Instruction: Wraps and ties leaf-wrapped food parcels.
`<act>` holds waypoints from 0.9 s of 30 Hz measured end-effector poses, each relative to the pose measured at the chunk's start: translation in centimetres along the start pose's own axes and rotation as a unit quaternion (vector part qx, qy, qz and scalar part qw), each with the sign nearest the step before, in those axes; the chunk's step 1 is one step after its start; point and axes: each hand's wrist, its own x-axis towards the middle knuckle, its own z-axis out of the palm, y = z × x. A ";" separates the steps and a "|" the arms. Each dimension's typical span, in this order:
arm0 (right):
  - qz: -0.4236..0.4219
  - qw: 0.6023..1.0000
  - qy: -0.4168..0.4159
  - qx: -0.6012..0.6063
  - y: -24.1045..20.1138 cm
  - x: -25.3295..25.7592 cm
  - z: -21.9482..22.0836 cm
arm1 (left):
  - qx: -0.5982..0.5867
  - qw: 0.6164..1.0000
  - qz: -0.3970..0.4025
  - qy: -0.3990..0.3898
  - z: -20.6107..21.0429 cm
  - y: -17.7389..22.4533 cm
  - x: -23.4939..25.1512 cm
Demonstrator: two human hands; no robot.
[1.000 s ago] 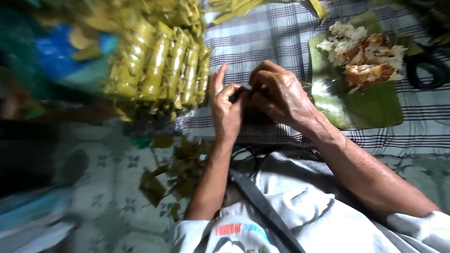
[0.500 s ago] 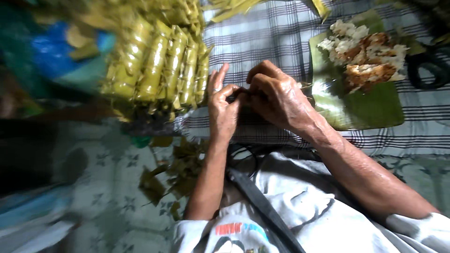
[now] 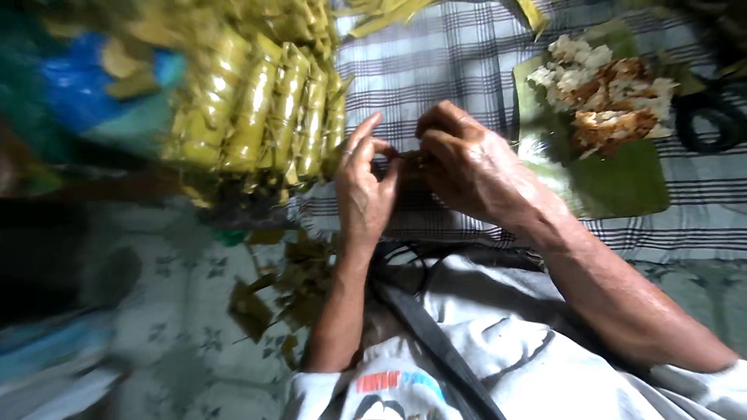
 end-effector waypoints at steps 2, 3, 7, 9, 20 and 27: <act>-0.006 0.999 -0.025 -0.023 -0.1 -0.7 -2.4 | 0.026 0.997 0.024 -0.075 -0.7 -0.3 0.0; -0.006 0.998 -0.048 -0.049 0.2 -1.3 -3.6 | 0.043 0.993 0.037 -0.107 -0.7 -0.3 0.2; 0.046 0.983 -0.129 -0.123 2.3 -3.3 -4.7 | 0.055 0.984 0.119 -0.118 1.2 -0.6 0.9; 0.032 0.988 -0.104 -0.106 3.0 -3.1 -4.3 | 0.047 0.988 0.123 -0.084 1.4 -0.7 1.0; 0.001 0.999 -0.020 -0.046 4.6 -1.6 1.1 | -0.160 0.984 -0.077 0.027 1.7 -1.0 -0.1; 0.039 0.998 -0.040 0.010 4.5 -1.0 0.3 | -0.186 0.980 -0.068 -0.020 1.4 -1.1 0.9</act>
